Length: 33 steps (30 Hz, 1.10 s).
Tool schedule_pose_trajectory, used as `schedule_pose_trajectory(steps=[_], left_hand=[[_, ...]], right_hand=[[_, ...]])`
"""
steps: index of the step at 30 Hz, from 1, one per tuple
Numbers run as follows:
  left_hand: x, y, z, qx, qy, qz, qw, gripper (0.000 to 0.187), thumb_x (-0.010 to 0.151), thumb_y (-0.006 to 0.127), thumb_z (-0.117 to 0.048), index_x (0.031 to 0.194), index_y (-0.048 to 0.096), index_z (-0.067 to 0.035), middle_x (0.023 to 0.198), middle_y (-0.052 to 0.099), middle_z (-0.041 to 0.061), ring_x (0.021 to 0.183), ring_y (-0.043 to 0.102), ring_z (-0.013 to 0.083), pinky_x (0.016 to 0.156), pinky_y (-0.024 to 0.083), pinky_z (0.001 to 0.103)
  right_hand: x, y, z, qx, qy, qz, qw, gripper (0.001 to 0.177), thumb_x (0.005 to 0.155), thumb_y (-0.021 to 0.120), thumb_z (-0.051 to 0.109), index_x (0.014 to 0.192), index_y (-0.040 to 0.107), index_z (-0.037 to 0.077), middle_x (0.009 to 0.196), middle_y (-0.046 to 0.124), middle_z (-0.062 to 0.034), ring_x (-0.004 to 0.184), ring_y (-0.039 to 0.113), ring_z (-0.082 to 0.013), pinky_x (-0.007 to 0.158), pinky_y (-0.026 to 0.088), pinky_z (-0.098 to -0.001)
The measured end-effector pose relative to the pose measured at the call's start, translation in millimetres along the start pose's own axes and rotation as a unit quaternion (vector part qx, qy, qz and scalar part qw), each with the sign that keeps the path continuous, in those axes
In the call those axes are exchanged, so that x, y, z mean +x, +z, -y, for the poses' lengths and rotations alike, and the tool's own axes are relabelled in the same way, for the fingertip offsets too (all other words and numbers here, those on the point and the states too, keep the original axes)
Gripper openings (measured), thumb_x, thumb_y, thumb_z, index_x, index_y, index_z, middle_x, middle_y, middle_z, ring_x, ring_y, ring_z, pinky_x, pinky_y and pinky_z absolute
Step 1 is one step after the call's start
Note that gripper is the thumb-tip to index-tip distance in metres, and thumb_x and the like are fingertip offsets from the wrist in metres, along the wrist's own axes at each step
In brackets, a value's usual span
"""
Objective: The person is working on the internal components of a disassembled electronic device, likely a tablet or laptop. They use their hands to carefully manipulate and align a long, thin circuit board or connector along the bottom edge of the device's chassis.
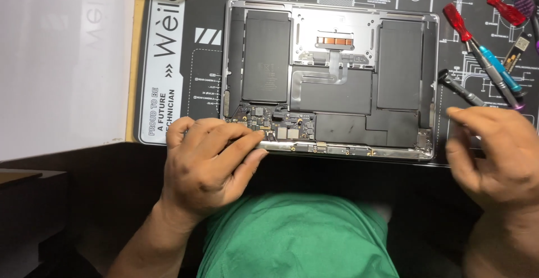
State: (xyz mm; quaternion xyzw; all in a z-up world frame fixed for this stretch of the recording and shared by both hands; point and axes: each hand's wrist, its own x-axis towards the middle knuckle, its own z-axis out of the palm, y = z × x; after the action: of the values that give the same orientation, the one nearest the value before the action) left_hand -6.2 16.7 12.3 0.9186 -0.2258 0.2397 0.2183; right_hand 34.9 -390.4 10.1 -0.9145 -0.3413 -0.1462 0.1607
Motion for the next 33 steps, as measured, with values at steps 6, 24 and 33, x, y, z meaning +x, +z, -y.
schedule_pose_trajectory(steps=[6,24,33], left_hand=[[-9.8,5.1,3.2,-0.002,0.002,-0.009,1.000,0.004,0.094,0.079,-0.021,0.095,0.077,-0.018,0.091,0.066,-0.005,0.085,0.061,0.0170,0.085,0.028,0.035],[-6.1,2.8,7.3,0.007,0.031,0.024,0.999,0.009,0.101,0.069,-0.021,0.095,0.071,-0.016,0.095,0.064,-0.001,0.082,0.058,0.0179,0.080,0.031,0.033],[-7.6,3.4,7.5,0.003,0.025,0.015,1.000,0.008,0.100,0.071,-0.022,0.093,0.070,-0.016,0.094,0.064,-0.001,0.083,0.059,0.0177,0.080,0.033,0.033]], right_hand=[[-24.9,14.0,-11.9,-0.025,0.071,-0.019,0.997,0.029,0.112,0.063,-0.030,0.137,0.073,-0.018,0.127,0.065,-0.0355,0.109,0.064,-0.0430,0.093,0.054,-0.0448],[25.8,19.4,39.2,0.066,-0.106,0.011,0.992,0.014,0.093,0.076,0.001,0.107,0.072,-0.001,0.106,0.072,-0.0146,0.090,0.065,-0.0297,0.080,0.050,-0.0401],[17.3,25.4,33.2,0.119,-0.094,0.022,0.988,0.020,0.093,0.071,-0.011,0.110,0.071,-0.001,0.098,0.065,-0.0138,0.085,0.062,-0.0273,0.076,0.051,-0.0385]])
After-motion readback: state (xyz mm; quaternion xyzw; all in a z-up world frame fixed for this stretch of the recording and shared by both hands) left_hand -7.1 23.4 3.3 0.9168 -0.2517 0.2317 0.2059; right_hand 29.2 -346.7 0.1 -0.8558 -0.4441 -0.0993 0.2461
